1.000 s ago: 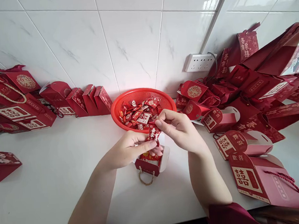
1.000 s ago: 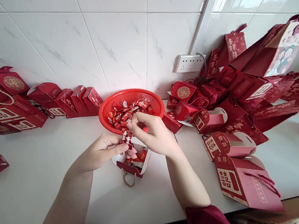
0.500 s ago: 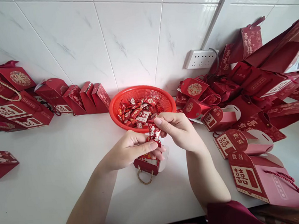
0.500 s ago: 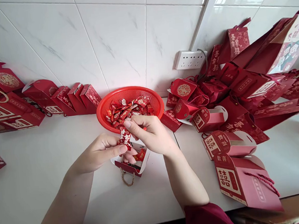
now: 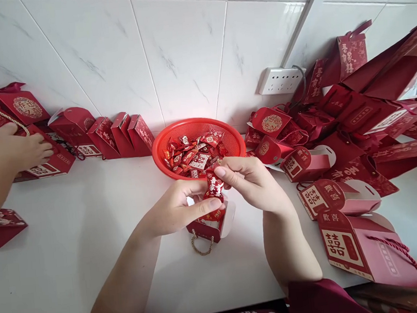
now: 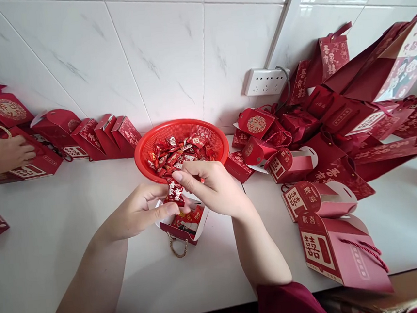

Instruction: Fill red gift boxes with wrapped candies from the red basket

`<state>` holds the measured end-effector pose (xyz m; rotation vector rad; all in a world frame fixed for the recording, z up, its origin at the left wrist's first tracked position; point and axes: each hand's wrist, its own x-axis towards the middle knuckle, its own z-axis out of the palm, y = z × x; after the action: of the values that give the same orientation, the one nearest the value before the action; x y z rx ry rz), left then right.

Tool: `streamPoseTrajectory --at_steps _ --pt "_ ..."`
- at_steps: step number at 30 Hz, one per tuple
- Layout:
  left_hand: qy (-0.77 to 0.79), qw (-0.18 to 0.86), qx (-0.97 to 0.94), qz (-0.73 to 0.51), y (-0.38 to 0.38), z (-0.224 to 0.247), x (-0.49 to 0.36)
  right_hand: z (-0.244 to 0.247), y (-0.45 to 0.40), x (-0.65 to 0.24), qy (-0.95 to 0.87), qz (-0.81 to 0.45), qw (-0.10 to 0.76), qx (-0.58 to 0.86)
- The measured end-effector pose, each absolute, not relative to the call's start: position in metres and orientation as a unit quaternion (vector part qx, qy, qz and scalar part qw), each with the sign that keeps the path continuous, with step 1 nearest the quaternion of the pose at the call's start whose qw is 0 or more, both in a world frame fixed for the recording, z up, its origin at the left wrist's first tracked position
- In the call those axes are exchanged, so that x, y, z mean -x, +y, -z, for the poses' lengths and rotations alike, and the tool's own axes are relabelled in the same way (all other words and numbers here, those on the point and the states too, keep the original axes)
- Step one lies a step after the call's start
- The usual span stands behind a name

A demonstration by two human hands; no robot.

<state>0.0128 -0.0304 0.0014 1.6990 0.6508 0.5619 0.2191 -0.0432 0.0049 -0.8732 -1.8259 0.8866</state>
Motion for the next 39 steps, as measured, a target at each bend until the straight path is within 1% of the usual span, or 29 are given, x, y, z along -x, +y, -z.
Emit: streamPoseTrajectory --at_steps 4,7,11,17,25,31,35,39 --pt "0.310 0.582 -0.698 -0.280 -0.0288 0.0016 -0.0160 -0.0070 -0.0441 -0.2195 -0.768 -0.310 0.418 0.373" --pt "0.316 0.589 -0.688 -0.284 -0.0278 0.0034 -0.0170 -0.0072 -0.0441 -0.2192 -0.783 -0.279 0.414 0.371" --pt "0.345 0.554 -0.704 -0.279 -0.0265 0.0050 -0.0162 -0.0074 -0.0432 -0.2195 -0.796 -0.256 0.412 0.363" --pt "0.368 0.498 -0.733 -0.281 -0.0263 0.0043 -0.0149 -0.0079 -0.0426 -0.2196 -0.794 -0.268 0.409 0.361" --pt "0.379 0.478 -0.745 -0.270 -0.0247 0.0050 -0.0126 -0.0078 -0.0413 -0.2192 -0.781 -0.277 0.392 0.398" --pt "0.399 0.447 -0.752 -0.273 -0.0259 0.0070 -0.0156 -0.0069 -0.0391 -0.2200 -0.795 -0.252 0.367 0.411" --pt "0.408 0.456 -0.736 -0.288 -0.0275 0.0090 -0.0200 -0.0031 -0.0390 -0.2208 -0.796 -0.222 0.363 0.431" --pt "0.424 0.446 -0.738 -0.276 -0.0291 0.0070 -0.0202 0.0010 -0.0374 -0.2200 -0.804 -0.210 0.355 0.427"
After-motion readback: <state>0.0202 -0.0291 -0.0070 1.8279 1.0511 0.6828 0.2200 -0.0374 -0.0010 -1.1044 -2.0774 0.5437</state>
